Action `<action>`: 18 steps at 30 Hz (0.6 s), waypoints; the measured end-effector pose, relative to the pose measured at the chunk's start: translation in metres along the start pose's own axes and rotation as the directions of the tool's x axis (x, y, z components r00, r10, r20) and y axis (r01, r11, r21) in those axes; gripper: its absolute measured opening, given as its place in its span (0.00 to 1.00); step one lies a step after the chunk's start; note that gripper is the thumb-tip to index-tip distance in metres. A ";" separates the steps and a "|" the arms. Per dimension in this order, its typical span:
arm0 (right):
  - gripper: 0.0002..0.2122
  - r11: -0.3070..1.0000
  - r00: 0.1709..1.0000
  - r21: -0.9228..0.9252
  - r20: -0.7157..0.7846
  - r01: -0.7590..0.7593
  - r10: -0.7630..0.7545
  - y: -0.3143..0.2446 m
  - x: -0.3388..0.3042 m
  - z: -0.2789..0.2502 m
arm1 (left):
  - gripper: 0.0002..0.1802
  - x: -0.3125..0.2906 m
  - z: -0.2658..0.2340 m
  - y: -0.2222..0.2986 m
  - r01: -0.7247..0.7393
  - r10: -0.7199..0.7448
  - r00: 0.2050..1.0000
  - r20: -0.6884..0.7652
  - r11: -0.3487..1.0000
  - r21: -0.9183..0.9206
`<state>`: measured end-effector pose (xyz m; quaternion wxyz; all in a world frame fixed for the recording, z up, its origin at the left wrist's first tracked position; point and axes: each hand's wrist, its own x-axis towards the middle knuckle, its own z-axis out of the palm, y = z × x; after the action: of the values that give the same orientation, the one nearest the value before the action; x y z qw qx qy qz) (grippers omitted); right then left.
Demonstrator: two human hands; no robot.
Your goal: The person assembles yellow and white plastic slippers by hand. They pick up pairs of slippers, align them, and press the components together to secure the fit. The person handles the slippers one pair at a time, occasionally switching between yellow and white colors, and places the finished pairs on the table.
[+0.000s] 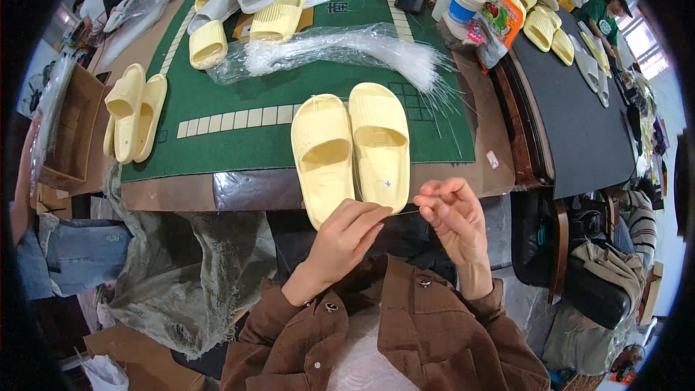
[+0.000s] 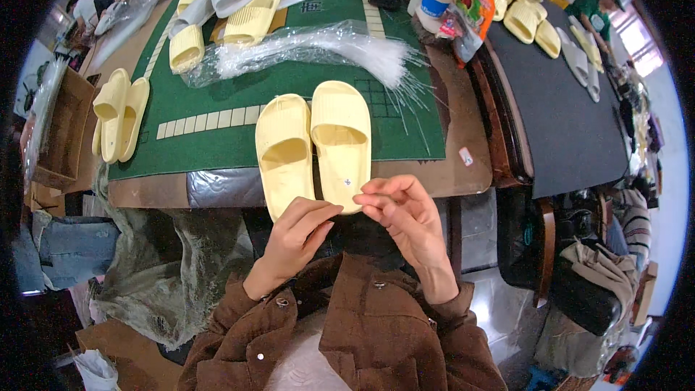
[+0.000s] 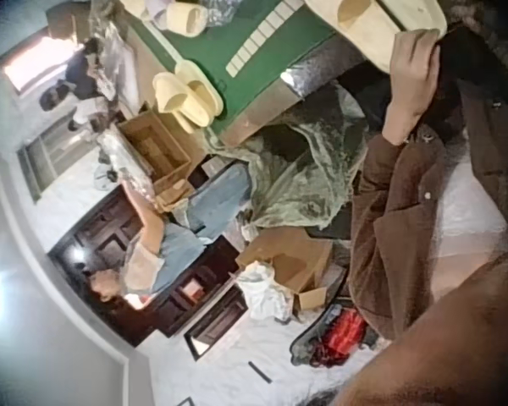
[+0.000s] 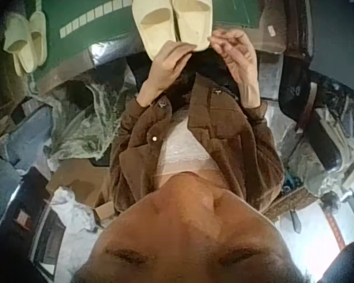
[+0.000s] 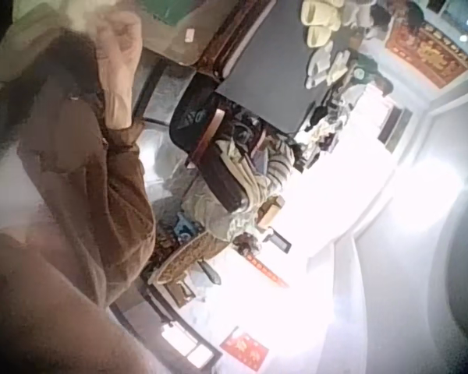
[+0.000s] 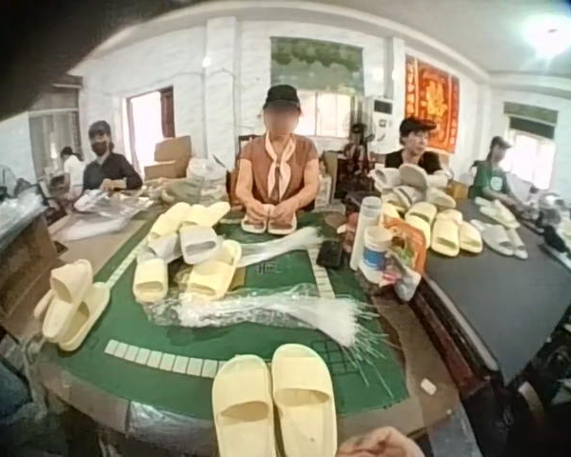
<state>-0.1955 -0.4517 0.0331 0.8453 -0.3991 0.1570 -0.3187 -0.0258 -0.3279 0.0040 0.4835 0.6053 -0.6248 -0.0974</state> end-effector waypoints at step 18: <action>0.19 0.625 0.960 -0.746 -0.067 -0.229 0.272 -0.015 0.015 -0.010 | 0.10 -0.027 -0.033 -0.002 -0.085 0.096 0.995 -0.030 0.961 0.264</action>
<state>-0.1957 -0.4749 0.0380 0.6463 -0.6927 0.3056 -0.0948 -0.0061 -0.2904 0.0058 0.4163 0.6367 -0.6487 0.0214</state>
